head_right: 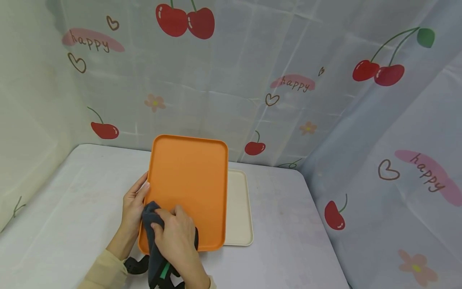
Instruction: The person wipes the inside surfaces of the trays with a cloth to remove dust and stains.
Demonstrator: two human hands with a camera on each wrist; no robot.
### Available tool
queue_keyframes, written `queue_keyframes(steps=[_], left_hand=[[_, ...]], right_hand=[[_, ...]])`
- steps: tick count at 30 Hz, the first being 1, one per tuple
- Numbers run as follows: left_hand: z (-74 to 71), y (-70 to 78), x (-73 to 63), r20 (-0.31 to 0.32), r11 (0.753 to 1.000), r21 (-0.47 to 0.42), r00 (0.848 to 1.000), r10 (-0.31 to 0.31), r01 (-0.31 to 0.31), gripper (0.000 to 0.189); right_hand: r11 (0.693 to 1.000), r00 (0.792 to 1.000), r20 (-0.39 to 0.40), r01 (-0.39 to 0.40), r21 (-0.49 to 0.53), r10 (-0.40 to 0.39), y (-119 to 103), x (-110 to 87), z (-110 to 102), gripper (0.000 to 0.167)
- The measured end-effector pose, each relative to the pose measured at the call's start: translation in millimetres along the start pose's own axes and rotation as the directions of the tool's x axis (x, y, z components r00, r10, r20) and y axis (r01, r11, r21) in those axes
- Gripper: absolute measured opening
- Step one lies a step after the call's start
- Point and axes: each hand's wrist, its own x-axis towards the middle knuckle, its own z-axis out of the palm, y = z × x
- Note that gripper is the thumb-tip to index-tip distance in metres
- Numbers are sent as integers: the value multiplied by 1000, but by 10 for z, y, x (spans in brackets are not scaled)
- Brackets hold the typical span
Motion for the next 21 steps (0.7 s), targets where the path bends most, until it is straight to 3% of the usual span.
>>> queue_keyframes(steps=[11,21], left_hand=[[-19,8,3,-35,1000,22,999,22,-21,46],[-45,48,2,-45,999,27,999,19,-18,47]], right_hand=[[998,998,-28,-58,-35,58,57,-67,-49,30],[985,982,-86,-173,-19,171,301,-173,-180,31]])
